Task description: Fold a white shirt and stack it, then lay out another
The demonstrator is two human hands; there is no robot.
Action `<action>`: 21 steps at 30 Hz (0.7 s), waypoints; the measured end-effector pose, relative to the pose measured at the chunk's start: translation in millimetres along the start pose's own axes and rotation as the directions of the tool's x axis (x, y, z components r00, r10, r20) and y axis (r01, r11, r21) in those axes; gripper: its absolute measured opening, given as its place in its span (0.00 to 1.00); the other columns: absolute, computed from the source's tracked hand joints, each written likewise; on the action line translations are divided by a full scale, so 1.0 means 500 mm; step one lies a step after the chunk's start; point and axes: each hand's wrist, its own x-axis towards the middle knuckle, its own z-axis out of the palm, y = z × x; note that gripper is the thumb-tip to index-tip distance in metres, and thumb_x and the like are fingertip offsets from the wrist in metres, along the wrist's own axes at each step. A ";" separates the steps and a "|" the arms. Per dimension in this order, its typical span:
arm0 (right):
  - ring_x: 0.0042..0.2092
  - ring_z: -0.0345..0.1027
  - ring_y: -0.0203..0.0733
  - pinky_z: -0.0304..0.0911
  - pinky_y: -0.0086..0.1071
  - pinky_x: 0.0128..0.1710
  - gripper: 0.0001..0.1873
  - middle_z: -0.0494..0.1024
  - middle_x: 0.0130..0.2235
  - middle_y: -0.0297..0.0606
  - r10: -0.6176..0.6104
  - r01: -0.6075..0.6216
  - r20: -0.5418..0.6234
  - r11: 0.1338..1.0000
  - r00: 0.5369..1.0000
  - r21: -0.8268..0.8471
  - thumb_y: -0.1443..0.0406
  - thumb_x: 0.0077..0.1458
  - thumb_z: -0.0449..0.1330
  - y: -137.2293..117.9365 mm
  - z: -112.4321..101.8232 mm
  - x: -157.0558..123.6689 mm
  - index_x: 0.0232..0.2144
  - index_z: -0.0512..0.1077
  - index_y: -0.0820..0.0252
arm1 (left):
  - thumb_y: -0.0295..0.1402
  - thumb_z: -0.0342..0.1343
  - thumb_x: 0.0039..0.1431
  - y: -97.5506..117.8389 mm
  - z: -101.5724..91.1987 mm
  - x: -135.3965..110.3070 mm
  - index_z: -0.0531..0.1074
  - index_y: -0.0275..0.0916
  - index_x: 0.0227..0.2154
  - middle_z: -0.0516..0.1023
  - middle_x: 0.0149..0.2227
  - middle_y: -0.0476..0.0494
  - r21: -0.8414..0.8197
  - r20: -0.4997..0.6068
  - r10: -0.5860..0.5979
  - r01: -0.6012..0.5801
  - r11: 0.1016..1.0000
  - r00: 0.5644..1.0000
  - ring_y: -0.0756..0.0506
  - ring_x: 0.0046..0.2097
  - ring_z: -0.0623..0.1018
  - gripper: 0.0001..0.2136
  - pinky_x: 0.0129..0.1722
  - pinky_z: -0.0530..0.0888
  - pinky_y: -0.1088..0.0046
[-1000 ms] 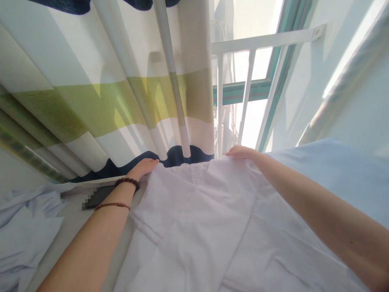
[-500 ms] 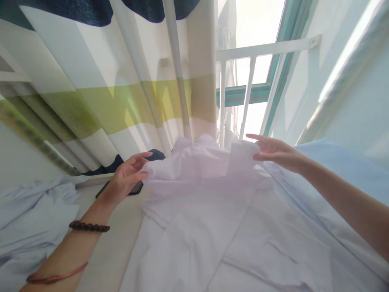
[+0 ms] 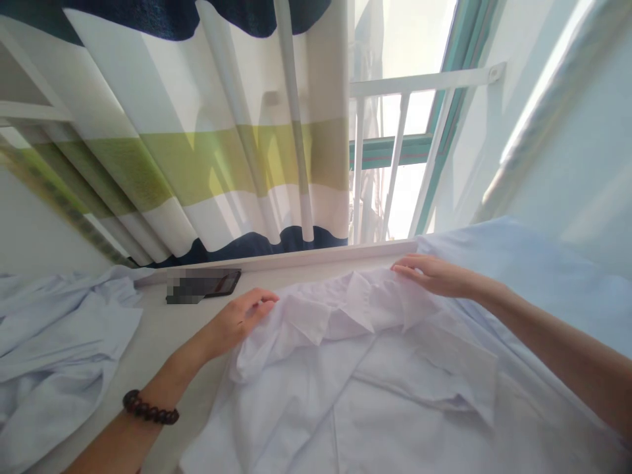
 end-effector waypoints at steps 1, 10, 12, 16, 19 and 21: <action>0.50 0.67 0.53 0.60 0.46 0.53 0.25 0.75 0.50 0.47 -0.022 0.020 -0.033 0.998 0.999 -0.056 0.53 0.63 0.44 0.003 0.010 0.011 0.47 0.74 0.57 | 0.51 0.43 0.63 0.003 0.010 0.002 0.71 0.43 0.49 0.75 0.52 0.41 0.036 0.026 0.006 -0.007 0.999 1.000 0.38 0.55 0.72 0.22 0.56 0.67 0.61; 0.69 0.40 0.50 0.46 0.49 0.64 0.31 0.47 0.69 0.39 0.057 -0.032 0.073 0.950 0.996 -0.310 0.57 0.65 0.36 0.058 0.144 0.047 0.67 0.50 0.58 | 0.52 0.37 0.65 -0.061 0.095 0.045 0.54 0.36 0.65 0.48 0.69 0.37 0.376 0.221 0.023 -0.107 0.920 0.975 0.39 0.69 0.48 0.32 0.67 0.46 0.56; 0.69 0.40 0.49 0.45 0.47 0.64 0.31 0.47 0.69 0.39 0.077 -0.057 0.051 0.947 0.996 -0.317 0.57 0.66 0.35 0.057 0.145 0.070 0.67 0.49 0.58 | 0.52 0.37 0.64 -0.080 0.087 0.088 0.54 0.39 0.65 0.49 0.69 0.38 0.388 0.208 0.039 -0.119 0.914 0.977 0.39 0.69 0.50 0.32 0.67 0.47 0.57; 0.67 0.46 0.53 0.47 0.50 0.63 0.28 0.53 0.67 0.46 0.097 -0.099 -0.022 0.950 0.995 -0.297 0.63 0.65 0.39 0.042 0.124 0.121 0.64 0.57 0.62 | 0.51 0.43 0.62 -0.090 0.059 0.161 0.58 0.38 0.63 0.52 0.68 0.36 0.375 0.183 0.052 -0.119 0.920 0.982 0.37 0.68 0.53 0.32 0.66 0.49 0.56; 0.62 0.57 0.57 0.50 0.53 0.60 0.21 0.66 0.61 0.48 0.106 -0.114 -0.047 0.961 0.993 -0.252 0.64 0.63 0.47 0.024 0.098 0.143 0.54 0.70 0.59 | 0.50 0.47 0.60 -0.070 0.027 0.184 0.67 0.40 0.58 0.59 0.66 0.39 0.221 0.226 0.045 -0.096 0.971 0.973 0.36 0.65 0.59 0.28 0.65 0.53 0.57; 0.57 0.64 0.59 0.55 0.53 0.57 0.18 0.74 0.54 0.50 0.140 -0.146 -0.047 0.969 0.989 -0.199 0.62 0.63 0.48 0.010 0.081 0.150 0.45 0.76 0.60 | 0.49 0.49 0.59 -0.048 0.002 0.188 0.72 0.40 0.53 0.66 0.62 0.40 0.140 0.245 0.019 -0.055 0.989 0.969 0.36 0.62 0.65 0.24 0.63 0.57 0.58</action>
